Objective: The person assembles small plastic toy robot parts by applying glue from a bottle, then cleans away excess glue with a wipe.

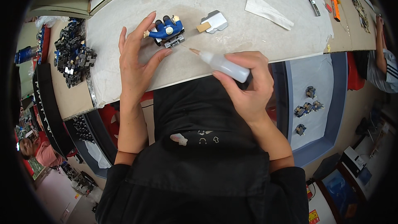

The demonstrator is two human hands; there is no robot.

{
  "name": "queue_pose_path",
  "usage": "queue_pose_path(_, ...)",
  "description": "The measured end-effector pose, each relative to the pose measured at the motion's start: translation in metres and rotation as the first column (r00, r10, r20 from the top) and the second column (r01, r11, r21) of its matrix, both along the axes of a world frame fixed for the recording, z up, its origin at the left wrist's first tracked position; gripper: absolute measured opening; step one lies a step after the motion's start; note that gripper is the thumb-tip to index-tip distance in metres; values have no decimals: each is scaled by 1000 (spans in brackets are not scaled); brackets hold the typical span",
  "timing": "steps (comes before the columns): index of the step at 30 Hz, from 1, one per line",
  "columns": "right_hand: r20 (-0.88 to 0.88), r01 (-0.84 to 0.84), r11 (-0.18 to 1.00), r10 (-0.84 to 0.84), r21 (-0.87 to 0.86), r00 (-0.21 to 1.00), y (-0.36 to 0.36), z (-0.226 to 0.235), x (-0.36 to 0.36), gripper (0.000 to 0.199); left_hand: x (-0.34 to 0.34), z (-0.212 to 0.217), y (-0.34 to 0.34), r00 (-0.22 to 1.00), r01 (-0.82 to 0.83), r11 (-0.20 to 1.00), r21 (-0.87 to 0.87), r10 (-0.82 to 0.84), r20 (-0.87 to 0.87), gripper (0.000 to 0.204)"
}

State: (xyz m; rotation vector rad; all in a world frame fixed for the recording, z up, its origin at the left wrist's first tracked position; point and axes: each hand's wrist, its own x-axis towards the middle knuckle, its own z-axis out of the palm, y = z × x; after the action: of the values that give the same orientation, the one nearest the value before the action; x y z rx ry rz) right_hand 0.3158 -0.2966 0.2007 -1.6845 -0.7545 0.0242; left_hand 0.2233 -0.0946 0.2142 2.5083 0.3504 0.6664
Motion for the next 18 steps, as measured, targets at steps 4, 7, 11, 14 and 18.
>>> queue_pose_path(4, 59, 2, 998, 2, -65, 998, 8, -2, -1, 31, 0, 0, 0, 1000, 6, 1000, 1, -6, 9, 69)
queue_pose_path(7, 11, 22, 998, -21, -54, 1000, 9, -2, -2, 31, 0, -1, 0, 1000, 10, 1000, -1, -10, 18, 69)
queue_pose_path(11, 2, 29, 998, -28, -56, 1000, 10, -3, -3, 30, -1, 0, 0, 1000, 7, 1000, -5, -7, 11, 69)
queue_pose_path(14, 6, 28, 997, -28, -66, 1000, 10, -4, -2, 31, -1, 0, 0, 1000, 10, 1000, -10, -10, 8, 69)
queue_pose_path(18, 18, 33, 996, -31, -81, 999, 11, -4, -2, 31, -1, -1, 0, 1000, 12, 1000, -2, -12, 10, 69)
